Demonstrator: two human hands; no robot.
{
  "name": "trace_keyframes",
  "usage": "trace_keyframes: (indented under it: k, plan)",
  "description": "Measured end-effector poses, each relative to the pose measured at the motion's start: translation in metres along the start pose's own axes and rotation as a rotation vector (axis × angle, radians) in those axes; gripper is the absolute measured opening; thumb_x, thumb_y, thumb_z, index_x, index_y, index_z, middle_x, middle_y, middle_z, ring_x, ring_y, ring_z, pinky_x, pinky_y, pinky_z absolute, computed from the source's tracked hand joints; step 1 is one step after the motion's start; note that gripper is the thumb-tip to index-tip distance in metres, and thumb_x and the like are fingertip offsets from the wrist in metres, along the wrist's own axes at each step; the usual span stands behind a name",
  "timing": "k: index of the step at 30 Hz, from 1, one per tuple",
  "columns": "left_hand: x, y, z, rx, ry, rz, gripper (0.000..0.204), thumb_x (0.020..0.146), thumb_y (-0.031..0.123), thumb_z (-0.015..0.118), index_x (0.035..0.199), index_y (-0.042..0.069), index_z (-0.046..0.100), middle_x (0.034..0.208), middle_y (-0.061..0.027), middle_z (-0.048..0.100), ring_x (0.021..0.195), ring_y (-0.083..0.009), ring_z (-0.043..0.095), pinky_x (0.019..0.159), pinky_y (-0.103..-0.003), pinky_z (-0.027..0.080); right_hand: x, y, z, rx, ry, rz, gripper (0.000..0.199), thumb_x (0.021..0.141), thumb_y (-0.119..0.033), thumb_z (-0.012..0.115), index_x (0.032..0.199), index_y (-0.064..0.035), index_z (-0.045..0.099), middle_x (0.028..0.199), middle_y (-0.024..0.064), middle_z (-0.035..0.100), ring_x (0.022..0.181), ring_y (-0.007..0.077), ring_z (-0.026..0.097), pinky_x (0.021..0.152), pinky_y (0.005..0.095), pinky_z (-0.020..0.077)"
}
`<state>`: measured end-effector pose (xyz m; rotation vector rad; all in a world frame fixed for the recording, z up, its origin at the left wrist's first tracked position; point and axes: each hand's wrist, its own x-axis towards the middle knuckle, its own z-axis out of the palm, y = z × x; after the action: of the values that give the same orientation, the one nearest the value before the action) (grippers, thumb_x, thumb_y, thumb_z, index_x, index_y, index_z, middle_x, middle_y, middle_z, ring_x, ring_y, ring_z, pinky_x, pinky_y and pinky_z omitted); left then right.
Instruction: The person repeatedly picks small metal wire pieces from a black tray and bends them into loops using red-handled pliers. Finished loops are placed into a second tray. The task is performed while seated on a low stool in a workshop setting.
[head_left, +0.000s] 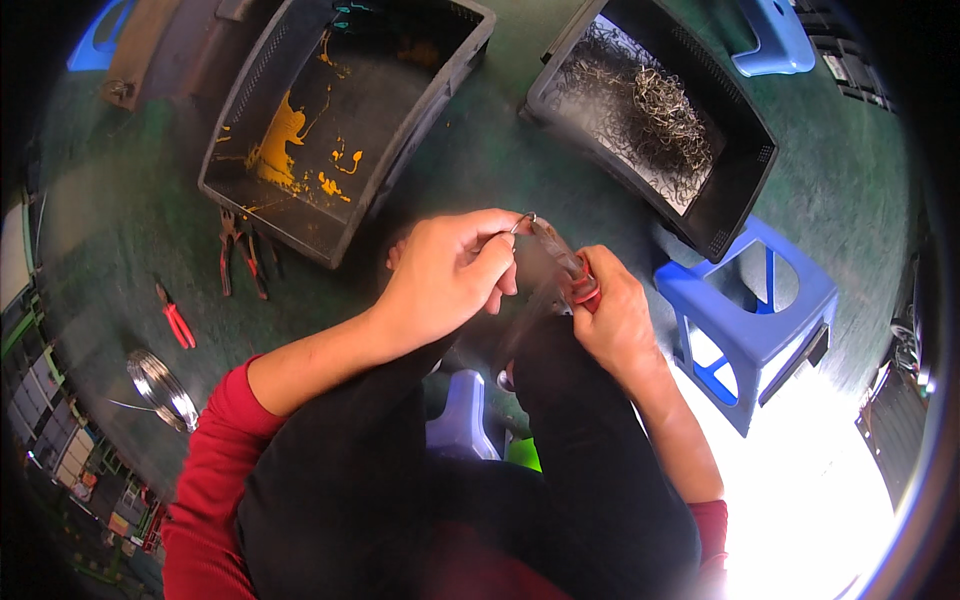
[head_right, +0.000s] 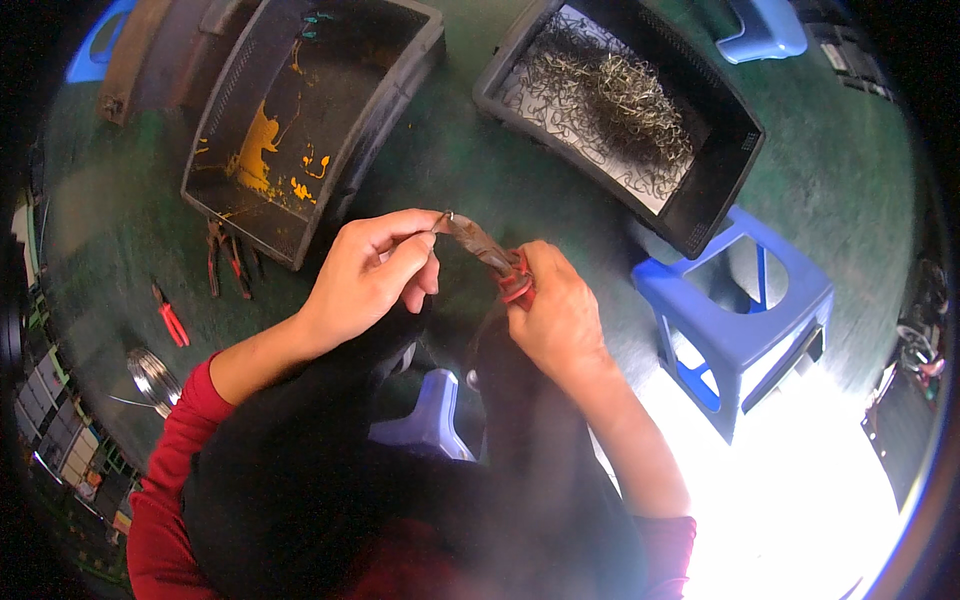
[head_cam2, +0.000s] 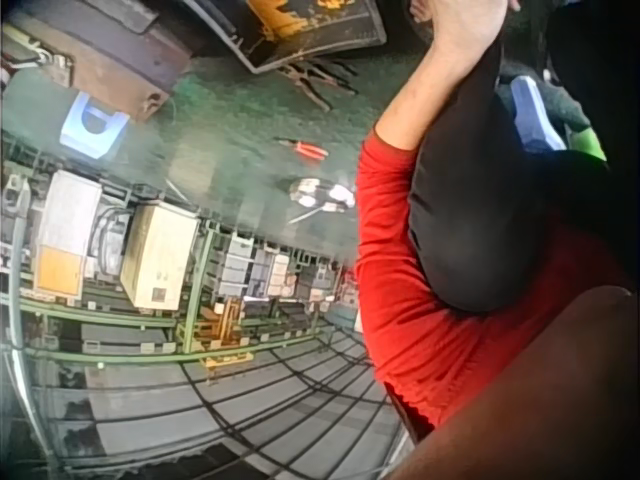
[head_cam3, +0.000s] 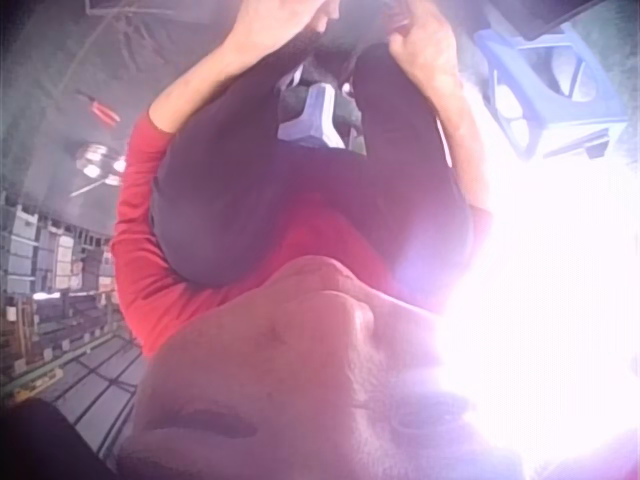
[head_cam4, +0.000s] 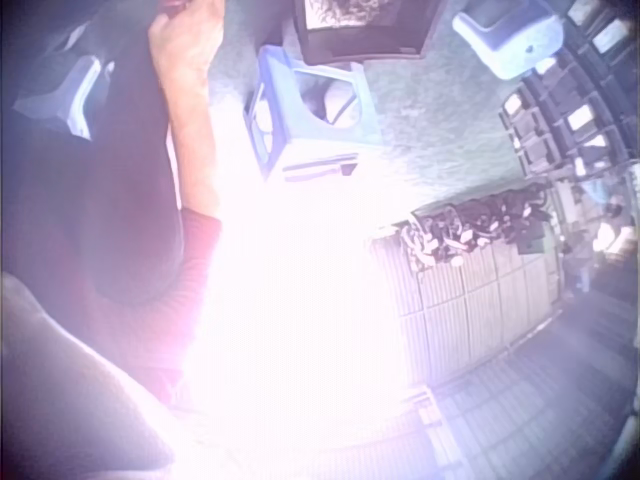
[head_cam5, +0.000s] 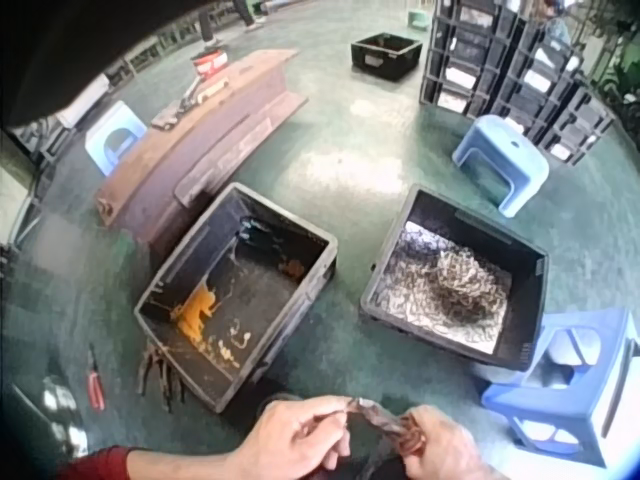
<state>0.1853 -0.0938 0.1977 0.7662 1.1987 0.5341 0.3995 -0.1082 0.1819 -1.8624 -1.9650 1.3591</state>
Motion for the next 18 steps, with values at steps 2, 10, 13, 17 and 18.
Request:
trace_keyframes:
  k: [2,10,13,17,18]
  plan:
    - [0.009,-0.003,-0.006,0.000,-0.056,-0.003,0.028,0.100,0.013,0.048,0.119,-0.003,0.062,0.074,-0.0061,0.063,0.060,-0.0107,0.060,0.055,-0.023,0.047,0.002,0.003,-0.007,0.089,-0.104,0.066,0.023,0.087,-0.015,0.068,0.104,-0.0016,0.059,0.095,0.0182,0.065,0.094,0.0390,0.062,0.078,0.0424,0.0499]
    - [0.022,-0.009,-0.018,-0.250,-0.021,-0.126,0.035,0.098,0.029,0.056,0.120,0.002,0.064,0.113,-0.0115,0.068,0.102,-0.0228,0.068,0.085,-0.034,0.053,-0.003,0.004,-0.022,0.266,-0.260,0.151,0.036,0.091,-0.027,0.066,0.117,-0.0022,0.060,0.102,0.0201,0.066,0.096,0.0351,0.065,0.086,0.0391,0.0488]
    - [0.022,-0.009,-0.018,-0.322,-0.023,-0.126,0.035,0.098,0.029,0.057,0.121,0.004,0.064,0.120,-0.0098,0.066,0.110,-0.0230,0.064,0.087,-0.037,0.052,-0.004,-0.001,-0.024,0.136,-0.202,0.098,0.033,0.092,-0.022,0.065,0.117,-0.0011,0.060,0.102,0.0168,0.067,0.094,0.0288,0.066,0.084,0.0359,0.0489]
    - [0.024,-0.011,-0.019,-0.417,-0.076,-0.129,0.035,0.096,0.029,0.059,0.121,0.006,0.066,0.125,-0.0083,0.064,0.116,-0.0206,0.059,0.089,-0.039,0.048,-0.005,-0.008,-0.021,0.053,-0.143,0.065,0.032,0.090,-0.019,0.067,0.116,-0.0017,0.060,0.102,0.0165,0.067,0.094,0.0320,0.066,0.082,0.0373,0.0496]
    - [0.024,-0.011,-0.019,-0.421,-0.080,-0.138,0.034,0.096,0.029,0.060,0.121,0.007,0.066,0.125,-0.0078,0.063,0.117,-0.0203,0.058,0.090,-0.040,0.048,-0.006,-0.009,-0.020,0.020,-0.135,0.067,0.032,0.090,-0.019,0.067,0.116,-0.0021,0.060,0.102,0.0164,0.066,0.094,0.0330,0.066,0.082,0.0380,0.0495]
